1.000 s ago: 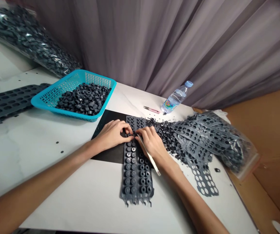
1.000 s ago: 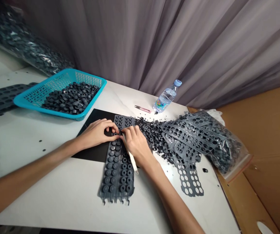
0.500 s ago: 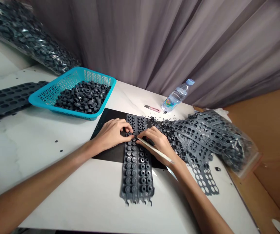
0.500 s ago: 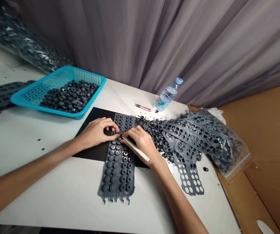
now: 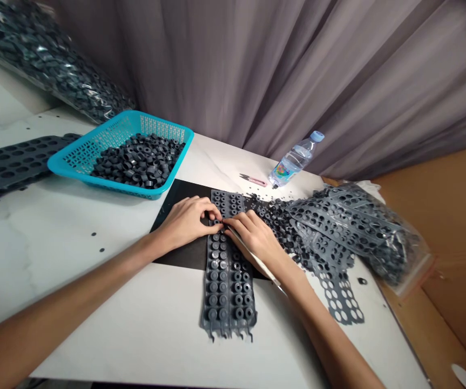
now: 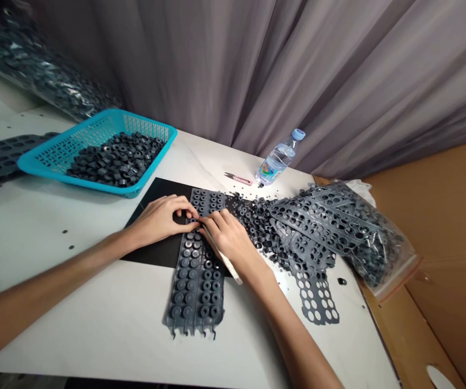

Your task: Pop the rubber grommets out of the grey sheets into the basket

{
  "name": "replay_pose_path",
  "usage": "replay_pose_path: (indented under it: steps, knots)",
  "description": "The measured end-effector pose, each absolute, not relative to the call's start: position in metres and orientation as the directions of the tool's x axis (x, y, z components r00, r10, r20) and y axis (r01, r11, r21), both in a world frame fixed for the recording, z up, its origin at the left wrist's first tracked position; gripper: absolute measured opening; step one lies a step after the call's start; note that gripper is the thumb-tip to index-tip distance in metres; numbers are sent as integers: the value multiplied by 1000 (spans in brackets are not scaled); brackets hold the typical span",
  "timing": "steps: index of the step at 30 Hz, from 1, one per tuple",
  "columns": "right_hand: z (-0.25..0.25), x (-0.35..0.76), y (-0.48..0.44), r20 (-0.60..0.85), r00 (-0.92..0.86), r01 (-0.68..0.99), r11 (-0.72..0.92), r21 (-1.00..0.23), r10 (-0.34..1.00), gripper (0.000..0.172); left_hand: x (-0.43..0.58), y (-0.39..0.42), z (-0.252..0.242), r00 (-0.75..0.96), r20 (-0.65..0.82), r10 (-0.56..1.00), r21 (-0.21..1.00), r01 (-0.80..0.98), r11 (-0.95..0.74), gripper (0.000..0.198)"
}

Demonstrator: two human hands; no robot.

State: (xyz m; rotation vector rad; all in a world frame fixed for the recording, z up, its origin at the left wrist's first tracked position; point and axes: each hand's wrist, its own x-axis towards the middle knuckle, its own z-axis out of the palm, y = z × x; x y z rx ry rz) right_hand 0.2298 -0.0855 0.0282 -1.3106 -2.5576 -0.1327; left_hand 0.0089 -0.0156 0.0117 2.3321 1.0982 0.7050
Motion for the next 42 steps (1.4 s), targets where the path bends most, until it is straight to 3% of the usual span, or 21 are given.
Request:
replay_pose_path:
  steps: [5,9,13,19,23,25,30,34,42]
  knots:
    - [20,226,-81,386,-467,863,504,4,796,31,9,-14,14,564,195,802,608,572,-550,17]
    - [25,244,-79,485,-203,973,232,-1,851,34,8,-13,14,567,188,802,614,570,-546,18]
    - [27,277,-81,433,-64,996,85,-31,899,36,5,-13,15,587,190,787,631,540,-556,19]
    - [27,278,-82,437,-91,938,225,-265,895,35,3,-12,15,578,196,792,666,514,-540,18]
    - [37,250,-89,366,-137,821,312,-479,920,24,-2,-5,18,635,136,761,793,390,-468,23]
    - [42,239,-93,328,-233,768,380,-515,915,19,-6,0,22,690,115,714,853,300,-427,24]
    - [47,226,-99,289,-402,724,495,-481,869,20,-16,3,23,760,123,638,790,313,-526,18]
    - [46,226,-99,260,-444,751,514,-415,858,20,-16,2,18,759,135,637,704,379,-601,14]
    - [47,224,-96,265,-489,762,555,-335,831,27,-16,5,14,757,166,631,681,375,-629,15]
